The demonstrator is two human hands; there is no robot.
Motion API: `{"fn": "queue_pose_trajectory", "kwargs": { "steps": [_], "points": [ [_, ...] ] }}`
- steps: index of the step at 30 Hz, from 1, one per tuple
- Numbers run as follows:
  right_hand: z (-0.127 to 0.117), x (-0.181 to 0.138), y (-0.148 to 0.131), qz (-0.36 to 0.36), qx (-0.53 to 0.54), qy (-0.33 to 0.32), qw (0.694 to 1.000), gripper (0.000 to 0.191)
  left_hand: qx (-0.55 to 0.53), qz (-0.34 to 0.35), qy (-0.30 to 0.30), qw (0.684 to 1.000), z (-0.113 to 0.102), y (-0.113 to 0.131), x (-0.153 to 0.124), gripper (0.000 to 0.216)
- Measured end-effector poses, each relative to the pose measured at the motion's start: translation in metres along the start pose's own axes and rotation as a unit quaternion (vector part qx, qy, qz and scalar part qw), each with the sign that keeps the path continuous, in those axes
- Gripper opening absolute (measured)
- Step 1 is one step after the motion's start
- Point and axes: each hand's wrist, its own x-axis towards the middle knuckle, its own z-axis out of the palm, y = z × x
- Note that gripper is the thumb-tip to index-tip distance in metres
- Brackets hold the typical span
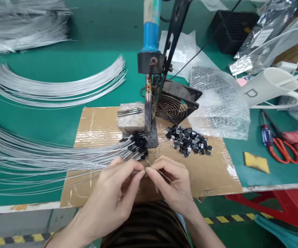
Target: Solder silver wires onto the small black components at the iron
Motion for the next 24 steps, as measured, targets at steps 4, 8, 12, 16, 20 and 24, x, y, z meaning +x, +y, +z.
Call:
{"fn": "queue_pose_trajectory", "kwargs": {
  "steps": [4,8,12,16,20,24],
  "points": [
    [-0.008,-0.003,0.001,0.022,0.016,-0.012,1.0,0.026,-0.065,-0.073,-0.03,0.995,-0.005,-0.006,0.0,0.018],
    [-0.01,-0.002,0.001,0.037,0.016,-0.005,0.999,0.018,-0.138,-0.123,-0.04,0.982,-0.004,-0.005,0.002,0.025],
    [-0.007,0.0,0.001,0.033,0.014,0.01,0.999,0.021,-0.186,-0.152,-0.04,0.97,-0.003,-0.004,0.005,0.026],
    [-0.007,0.002,0.0,0.027,0.021,0.015,0.999,0.022,-0.196,-0.149,-0.039,0.969,-0.004,-0.002,0.008,0.025],
    [-0.005,0.001,-0.001,0.016,0.017,0.03,0.999,0.023,-0.155,-0.119,-0.016,0.981,-0.002,0.0,0.007,0.019],
    [0.001,-0.001,-0.001,-0.022,-0.029,0.054,0.998,0.018,-0.052,-0.069,0.029,0.996,0.003,0.004,0.005,0.008]
  ]
}}
